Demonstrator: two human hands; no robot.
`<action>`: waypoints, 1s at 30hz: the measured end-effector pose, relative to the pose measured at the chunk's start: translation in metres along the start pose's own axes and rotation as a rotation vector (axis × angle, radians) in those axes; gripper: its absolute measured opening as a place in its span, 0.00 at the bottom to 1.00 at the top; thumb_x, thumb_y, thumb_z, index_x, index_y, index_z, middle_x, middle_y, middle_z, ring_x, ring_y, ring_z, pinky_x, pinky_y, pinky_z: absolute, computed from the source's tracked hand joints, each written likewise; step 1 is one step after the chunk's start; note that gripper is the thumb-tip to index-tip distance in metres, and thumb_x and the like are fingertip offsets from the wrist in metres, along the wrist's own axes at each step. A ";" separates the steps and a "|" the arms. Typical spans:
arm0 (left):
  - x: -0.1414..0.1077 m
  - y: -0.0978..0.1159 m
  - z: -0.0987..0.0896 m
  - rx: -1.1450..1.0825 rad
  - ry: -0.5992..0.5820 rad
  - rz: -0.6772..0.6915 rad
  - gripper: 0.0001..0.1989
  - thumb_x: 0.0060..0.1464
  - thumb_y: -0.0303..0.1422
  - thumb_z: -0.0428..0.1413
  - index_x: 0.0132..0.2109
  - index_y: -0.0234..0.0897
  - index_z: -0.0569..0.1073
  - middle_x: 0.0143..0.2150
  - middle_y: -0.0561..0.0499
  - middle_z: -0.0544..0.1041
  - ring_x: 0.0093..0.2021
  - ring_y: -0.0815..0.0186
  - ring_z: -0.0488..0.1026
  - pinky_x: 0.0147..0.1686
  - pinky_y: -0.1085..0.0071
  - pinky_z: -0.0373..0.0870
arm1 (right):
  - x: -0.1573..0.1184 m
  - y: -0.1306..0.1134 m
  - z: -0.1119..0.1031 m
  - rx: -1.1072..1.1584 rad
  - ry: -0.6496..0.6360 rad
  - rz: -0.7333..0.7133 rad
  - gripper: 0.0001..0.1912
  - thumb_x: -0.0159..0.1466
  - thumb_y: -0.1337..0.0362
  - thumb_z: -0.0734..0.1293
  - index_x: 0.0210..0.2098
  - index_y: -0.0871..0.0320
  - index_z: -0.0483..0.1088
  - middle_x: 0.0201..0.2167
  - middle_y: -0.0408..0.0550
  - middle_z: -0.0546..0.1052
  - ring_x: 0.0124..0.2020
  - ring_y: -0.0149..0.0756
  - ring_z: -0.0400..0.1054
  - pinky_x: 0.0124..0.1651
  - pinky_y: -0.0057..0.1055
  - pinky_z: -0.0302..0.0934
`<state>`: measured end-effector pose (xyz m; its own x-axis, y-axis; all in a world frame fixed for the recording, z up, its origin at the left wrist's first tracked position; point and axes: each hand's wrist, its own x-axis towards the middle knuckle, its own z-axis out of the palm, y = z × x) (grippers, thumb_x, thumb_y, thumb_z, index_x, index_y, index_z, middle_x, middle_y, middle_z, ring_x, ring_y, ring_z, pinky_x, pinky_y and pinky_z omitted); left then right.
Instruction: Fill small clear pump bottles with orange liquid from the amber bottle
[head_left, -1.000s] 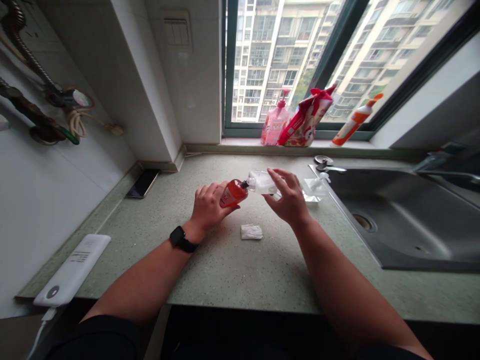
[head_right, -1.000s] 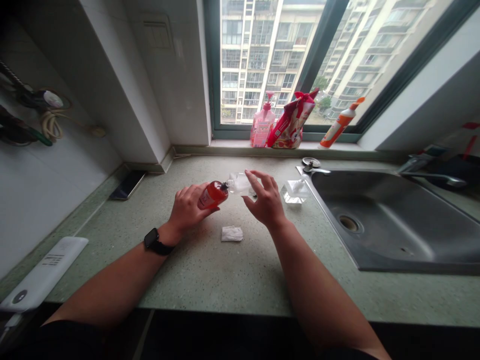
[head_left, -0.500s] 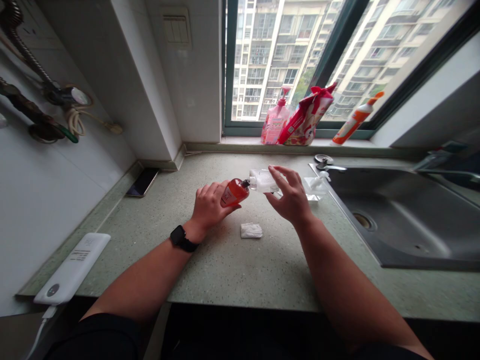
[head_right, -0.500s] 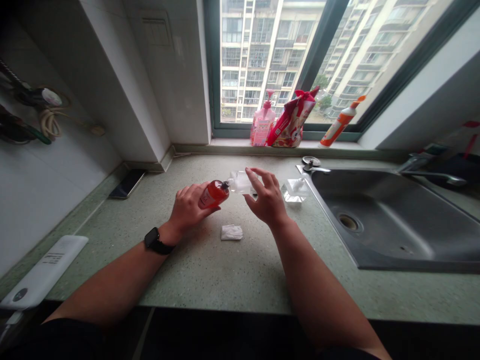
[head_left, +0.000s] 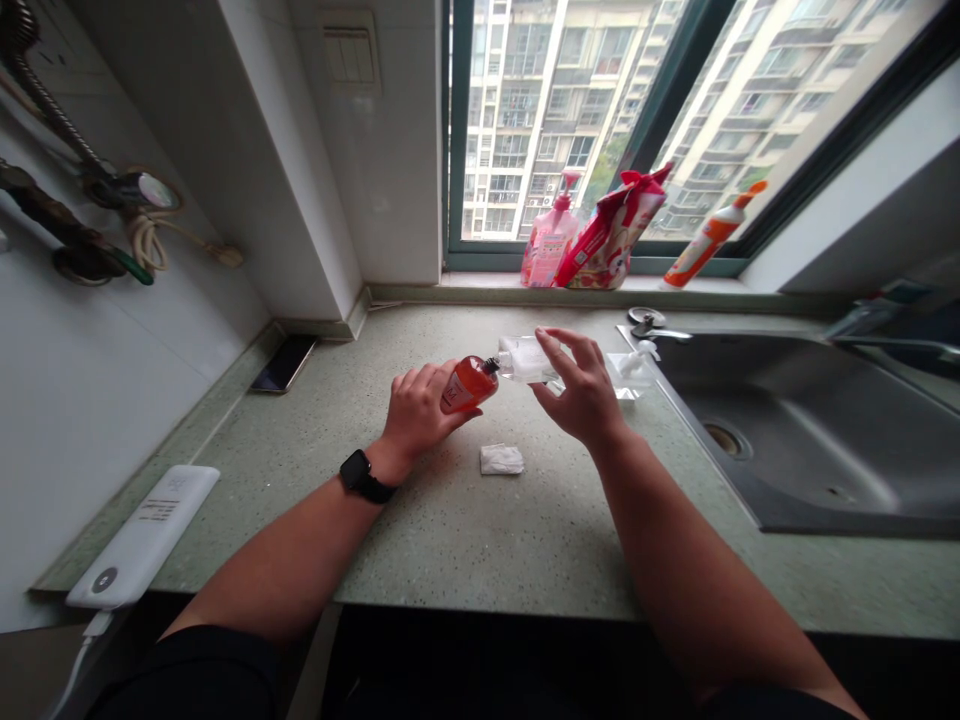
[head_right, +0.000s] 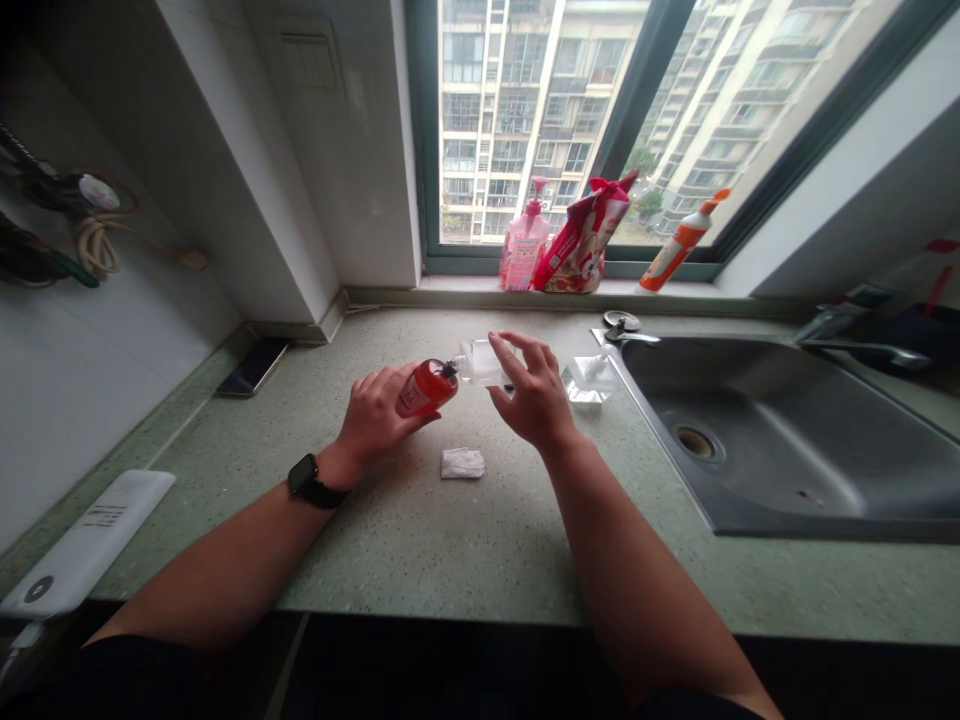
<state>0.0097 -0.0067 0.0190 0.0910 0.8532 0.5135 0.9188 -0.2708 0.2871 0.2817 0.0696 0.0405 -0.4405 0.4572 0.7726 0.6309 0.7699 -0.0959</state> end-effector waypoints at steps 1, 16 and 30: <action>0.000 0.000 0.000 -0.002 -0.001 0.002 0.45 0.57 0.65 0.62 0.70 0.40 0.70 0.57 0.41 0.81 0.53 0.48 0.76 0.55 0.54 0.65 | 0.000 0.000 0.000 -0.002 -0.005 0.004 0.53 0.64 0.71 0.72 0.81 0.38 0.46 0.66 0.55 0.70 0.63 0.59 0.68 0.66 0.63 0.68; 0.000 0.000 0.001 -0.010 -0.001 0.007 0.45 0.57 0.65 0.61 0.70 0.40 0.70 0.58 0.40 0.81 0.54 0.48 0.76 0.55 0.54 0.65 | 0.000 0.001 0.000 -0.002 -0.019 -0.001 0.54 0.64 0.72 0.71 0.81 0.37 0.45 0.67 0.55 0.69 0.65 0.60 0.67 0.67 0.64 0.67; 0.000 0.000 0.001 -0.011 0.003 0.013 0.46 0.57 0.66 0.61 0.70 0.40 0.70 0.58 0.40 0.81 0.54 0.48 0.76 0.56 0.54 0.65 | 0.002 -0.002 -0.001 0.007 -0.009 0.014 0.52 0.64 0.74 0.69 0.80 0.38 0.48 0.67 0.54 0.69 0.65 0.59 0.67 0.68 0.63 0.68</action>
<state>0.0096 -0.0066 0.0177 0.1020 0.8481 0.5199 0.9133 -0.2870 0.2891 0.2801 0.0679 0.0426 -0.4372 0.4717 0.7658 0.6323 0.7667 -0.1112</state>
